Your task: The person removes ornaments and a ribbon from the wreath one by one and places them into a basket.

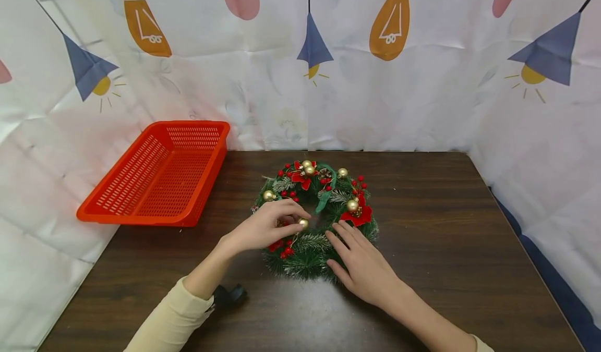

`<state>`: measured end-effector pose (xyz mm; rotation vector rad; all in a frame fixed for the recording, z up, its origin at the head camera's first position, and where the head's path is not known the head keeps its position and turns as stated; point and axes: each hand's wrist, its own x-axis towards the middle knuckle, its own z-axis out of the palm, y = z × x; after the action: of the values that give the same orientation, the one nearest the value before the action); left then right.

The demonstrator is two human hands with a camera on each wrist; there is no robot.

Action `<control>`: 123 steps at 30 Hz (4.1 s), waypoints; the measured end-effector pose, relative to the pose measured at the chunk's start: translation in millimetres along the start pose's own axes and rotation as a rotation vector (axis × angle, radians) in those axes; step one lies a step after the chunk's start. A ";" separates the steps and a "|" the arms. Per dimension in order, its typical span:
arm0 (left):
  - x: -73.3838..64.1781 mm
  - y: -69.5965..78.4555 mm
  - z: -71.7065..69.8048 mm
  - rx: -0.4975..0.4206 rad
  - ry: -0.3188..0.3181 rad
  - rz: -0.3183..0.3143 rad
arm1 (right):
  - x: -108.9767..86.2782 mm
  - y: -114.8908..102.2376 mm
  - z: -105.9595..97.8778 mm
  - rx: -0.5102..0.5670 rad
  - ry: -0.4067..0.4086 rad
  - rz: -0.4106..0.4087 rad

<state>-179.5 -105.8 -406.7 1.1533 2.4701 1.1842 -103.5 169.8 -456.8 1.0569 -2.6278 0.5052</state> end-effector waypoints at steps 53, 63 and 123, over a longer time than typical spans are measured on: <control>-37.3 21.7 -15.1 -0.299 -0.068 -0.078 | 1.6 -1.6 -1.5 -0.002 -0.043 0.030; -49.3 13.9 -21.5 -0.319 -0.032 -0.132 | 1.6 -1.6 -2.6 -0.002 -0.043 0.031; -94.8 -18.3 -91.7 -0.209 0.184 -0.266 | 12.8 -20.7 -2.0 -0.103 -0.104 0.006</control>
<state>-165.9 -234.2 -374.3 0.6647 2.4548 1.4780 -97.6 148.8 -445.8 1.0710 -2.7145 0.3205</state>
